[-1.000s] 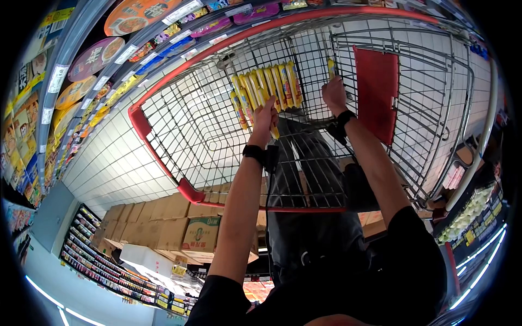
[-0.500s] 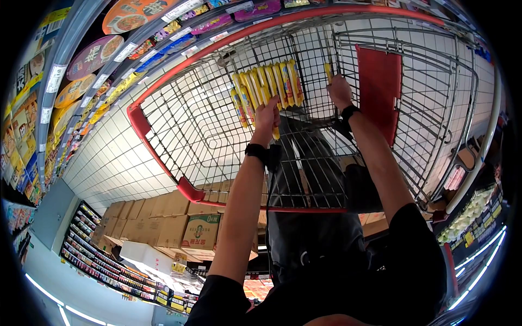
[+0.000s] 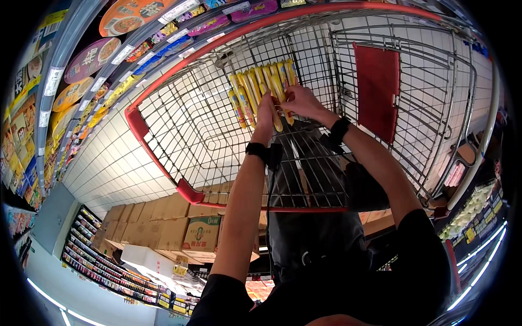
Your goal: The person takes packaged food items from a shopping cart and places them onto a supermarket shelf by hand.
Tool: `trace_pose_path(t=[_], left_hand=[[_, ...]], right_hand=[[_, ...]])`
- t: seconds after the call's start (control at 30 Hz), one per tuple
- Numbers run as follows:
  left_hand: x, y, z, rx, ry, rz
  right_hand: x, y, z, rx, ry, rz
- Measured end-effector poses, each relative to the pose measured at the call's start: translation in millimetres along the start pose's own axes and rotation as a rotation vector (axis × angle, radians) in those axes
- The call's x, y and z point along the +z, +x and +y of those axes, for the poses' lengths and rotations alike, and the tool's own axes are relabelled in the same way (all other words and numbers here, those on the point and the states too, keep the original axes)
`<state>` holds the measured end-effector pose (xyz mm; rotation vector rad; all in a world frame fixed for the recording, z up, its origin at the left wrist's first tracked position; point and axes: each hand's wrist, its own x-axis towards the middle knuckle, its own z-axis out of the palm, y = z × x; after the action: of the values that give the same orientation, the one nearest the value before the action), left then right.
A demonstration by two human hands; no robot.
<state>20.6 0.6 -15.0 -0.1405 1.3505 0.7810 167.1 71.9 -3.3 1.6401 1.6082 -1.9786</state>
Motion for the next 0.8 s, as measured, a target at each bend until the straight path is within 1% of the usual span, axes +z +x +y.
trace_pose_path(t=[0.07, 0.13, 0.2, 0.27, 0.4, 0.47, 0.5, 0.57, 0.6, 0.67, 0.7, 0.8], left_hand=[[13.5, -9.5, 5.9, 0.07, -0.218, -0.014], [12.1, -7.7, 5.5, 0.056, -0.215, -0.029], [7.3, -6.3, 4.1, 0.042, -0.212, -0.043], [-1.7, -6.4, 2.2, -0.023, -0.077, -0.107], [-6.4, -1.4, -6.3, 0.017, -0.158, -0.024], [-14.7, 2.3, -8.6, -0.028, -0.165, -0.083], [-13.5, 0.3, -6.4, -0.028, -0.165, -0.082], [-12.7, -3.5, -2.8, -0.022, -0.176, -0.08], [-11.9, -4.6, -1.6, -0.023, -0.176, -0.079], [-13.6, -5.7, -0.5, 0.003, -0.177, -0.089], [-14.5, -4.7, -1.8, 0.002, -0.177, -0.089], [-17.6, -3.5, -3.4, -0.025, -0.169, -0.079]], right_hand=[[5.6, -0.8, -2.1, -0.038, -0.019, -0.01], [12.0, 0.7, -2.8, -0.114, -0.112, -0.028], [17.1, -1.3, -0.5, -0.123, -0.082, -0.014], [21.7, -2.9, 1.9, -0.258, 0.041, -0.019], [14.8, -4.4, 2.0, -0.257, 0.028, -0.048], [7.8, 1.8, 11.1, -0.16, -0.094, 0.18], [4.5, 4.9, 13.5, -0.161, -0.094, 0.18], [-1.1, 12.6, 18.4, 0.098, -0.186, 0.242], [-2.3, 18.4, 28.8, 0.098, -0.185, 0.241], [3.9, 30.8, 53.6, -0.005, -0.316, 0.359], [5.0, 30.9, 54.5, -0.029, -0.323, 0.377], [10.0, 36.0, 61.7, 0.026, -0.379, 0.327]])
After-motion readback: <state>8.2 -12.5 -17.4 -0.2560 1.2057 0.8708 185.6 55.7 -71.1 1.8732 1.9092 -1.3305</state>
